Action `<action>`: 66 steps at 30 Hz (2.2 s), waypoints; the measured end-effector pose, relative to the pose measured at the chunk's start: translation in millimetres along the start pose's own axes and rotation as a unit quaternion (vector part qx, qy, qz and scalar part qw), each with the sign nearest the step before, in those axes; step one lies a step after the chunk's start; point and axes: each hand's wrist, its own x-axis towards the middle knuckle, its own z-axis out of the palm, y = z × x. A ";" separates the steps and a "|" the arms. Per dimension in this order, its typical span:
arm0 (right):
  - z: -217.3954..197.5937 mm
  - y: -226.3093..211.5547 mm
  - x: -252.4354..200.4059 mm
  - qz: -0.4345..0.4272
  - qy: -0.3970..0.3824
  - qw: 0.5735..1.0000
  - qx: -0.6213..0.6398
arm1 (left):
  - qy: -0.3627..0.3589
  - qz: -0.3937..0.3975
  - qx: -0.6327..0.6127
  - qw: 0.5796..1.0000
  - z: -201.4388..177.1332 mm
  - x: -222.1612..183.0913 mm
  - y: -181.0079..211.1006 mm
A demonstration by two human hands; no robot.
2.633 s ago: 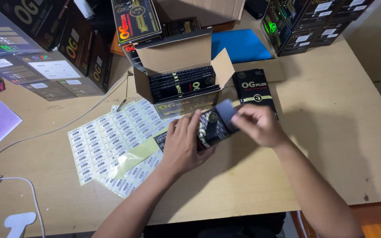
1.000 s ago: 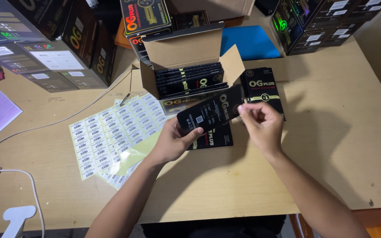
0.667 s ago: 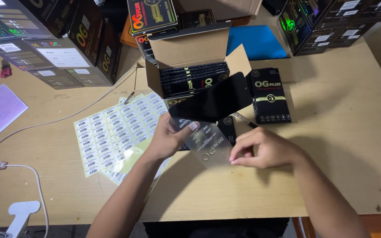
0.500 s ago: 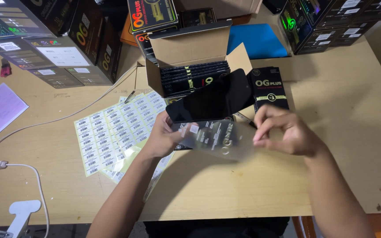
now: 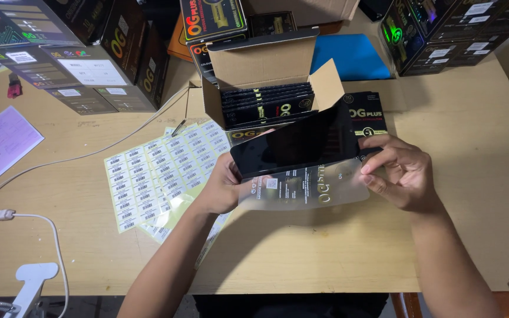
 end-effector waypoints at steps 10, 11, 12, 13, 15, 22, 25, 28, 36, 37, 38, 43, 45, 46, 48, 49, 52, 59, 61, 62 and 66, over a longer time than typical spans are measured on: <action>10.2 -1.5 -5.3 -0.033 0.035 0.998 -0.033 | -0.009 0.005 -0.025 1.000 11.5 9.5 21.4; 10.5 -0.6 -5.3 -0.035 0.036 0.998 -0.034 | -0.007 0.010 -0.027 1.000 13.1 9.7 22.7; 10.9 0.4 -5.4 -0.037 0.036 0.998 -0.034 | -0.004 0.015 -0.028 0.999 14.6 9.8 23.9; 11.2 0.0 -5.1 -0.038 0.036 0.998 -0.035 | -0.005 0.015 -0.028 0.999 16.7 11.1 26.8; 11.9 -0.5 -4.6 -0.033 0.038 0.998 -0.033 | -0.006 0.019 -0.030 0.999 20.7 13.6 32.4; 13.1 -5.1 0.7 -0.024 0.044 0.998 -0.030 | -0.014 0.027 -0.022 0.999 15.7 13.6 25.8; 14.6 -7.4 2.7 -0.019 0.048 0.998 -0.027 | -0.012 0.035 -0.021 0.999 17.6 16.3 30.0; 16.9 -9.9 3.9 -0.011 0.051 0.998 -0.024 | -0.018 0.032 -0.021 0.999 27.1 22.1 43.9; 28.1 -21.4 16.6 0.077 0.103 0.992 -0.013 | 0.055 -0.059 0.049 0.996 16.5 13.8 29.5; 26.0 -18.7 16.7 0.079 0.104 0.991 -0.011 | 0.056 -0.061 0.049 0.995 27.3 16.6 40.1; 23.8 -15.8 16.8 0.088 0.106 0.990 -0.007 | 0.064 -0.090 0.057 0.992 38.1 19.6 50.6; 24.3 -4.9 10.3 0.137 0.128 0.980 0.059 | 0.065 -0.182 0.043 0.980 32.7 12.0 22.8; 23.0 5.4 7.8 0.200 0.164 0.957 0.133 | 0.063 -0.222 0.007 0.973 39.0 16.3 29.4; 25.4 1.4 9.4 0.201 0.164 0.957 0.133 | 0.064 -0.222 0.006 0.973 44.1 16.1 37.4; 29.9 -6.2 13.7 0.273 0.181 0.922 0.205 | 0.066 -0.219 -0.077 0.970 53.6 16.6 53.8; 28.8 -5.9 12.3 0.274 0.180 0.922 0.205 | 0.067 -0.220 -0.078 0.970 43.1 14.4 40.4; 24.7 -2.8 8.4 0.283 0.185 0.913 0.230 | 0.081 -0.223 -0.123 0.964 26.6 11.5 21.6; 18.4 4.9 0.2 0.267 0.186 0.912 0.251 | 0.092 -0.231 -0.143 0.958 54.6 18.7 60.3; 18.9 4.2 -0.3 0.259 0.184 0.913 0.258 | 0.101 -0.232 -0.148 0.956 58.8 19.3 67.0; 19.8 2.5 0.0 0.257 0.183 0.914 0.256 | 0.107 -0.234 -0.147 0.955 60.4 19.1 69.5; 21.9 -0.5 1.0 0.253 0.185 0.915 0.253 | 0.117 -0.228 -0.141 0.956 57.0 20.3 67.1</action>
